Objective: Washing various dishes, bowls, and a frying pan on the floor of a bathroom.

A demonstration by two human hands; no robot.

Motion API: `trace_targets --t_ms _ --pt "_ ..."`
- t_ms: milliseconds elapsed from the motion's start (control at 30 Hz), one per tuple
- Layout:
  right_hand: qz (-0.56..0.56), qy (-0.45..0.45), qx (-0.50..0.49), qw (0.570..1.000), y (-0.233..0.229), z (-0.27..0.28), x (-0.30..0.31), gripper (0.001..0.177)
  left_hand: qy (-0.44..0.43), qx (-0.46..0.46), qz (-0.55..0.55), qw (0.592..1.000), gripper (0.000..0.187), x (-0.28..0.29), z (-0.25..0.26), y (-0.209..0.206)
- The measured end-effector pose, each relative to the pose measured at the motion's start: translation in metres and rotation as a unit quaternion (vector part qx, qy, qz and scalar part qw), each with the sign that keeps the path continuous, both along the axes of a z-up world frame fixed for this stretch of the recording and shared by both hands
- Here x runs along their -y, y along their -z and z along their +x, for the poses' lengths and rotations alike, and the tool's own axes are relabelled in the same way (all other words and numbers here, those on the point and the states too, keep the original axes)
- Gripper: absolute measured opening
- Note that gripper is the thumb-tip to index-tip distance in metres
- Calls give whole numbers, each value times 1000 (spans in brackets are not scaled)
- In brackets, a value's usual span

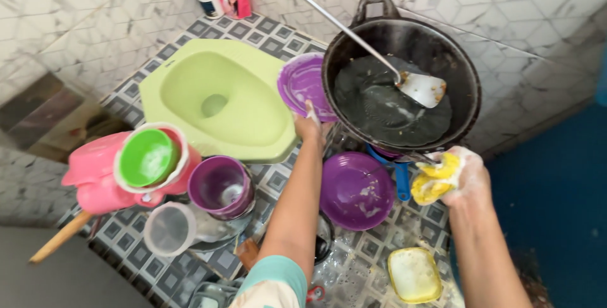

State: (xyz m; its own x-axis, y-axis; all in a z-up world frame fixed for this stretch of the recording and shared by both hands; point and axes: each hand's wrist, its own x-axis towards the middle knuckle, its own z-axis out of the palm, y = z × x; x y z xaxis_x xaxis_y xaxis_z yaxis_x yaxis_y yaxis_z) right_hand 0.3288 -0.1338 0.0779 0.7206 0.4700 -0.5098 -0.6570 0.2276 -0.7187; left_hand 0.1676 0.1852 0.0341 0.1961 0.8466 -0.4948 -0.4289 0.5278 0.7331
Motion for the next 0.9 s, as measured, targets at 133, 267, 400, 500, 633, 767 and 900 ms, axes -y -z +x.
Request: trace_targets --t_ms 133,267,400,500,633,767,900 --pt "-9 8 0 1000 3 -19 10 13 19 -64 -26 997 78 4 -1 -31" --pt "-11 10 8 1000 25 -39 32 11 29 -63 -10 998 68 -13 3 33" --pt "-12 10 2 1000 35 -67 61 11 56 7 39 998 47 1 -16 45" --pt "-23 5 2 1000 45 -90 88 14 120 91 17 988 37 26 -47 12" --pt "-8 17 21 1000 63 -124 131 16 199 26 42 979 46 69 -89 -35" --pt "-23 4 43 999 65 -154 187 21 283 -144 132 939 51 132 -132 -82" --pt "-13 -1 41 999 58 -191 250 27 337 -186 142 912 51 174 -159 -90"
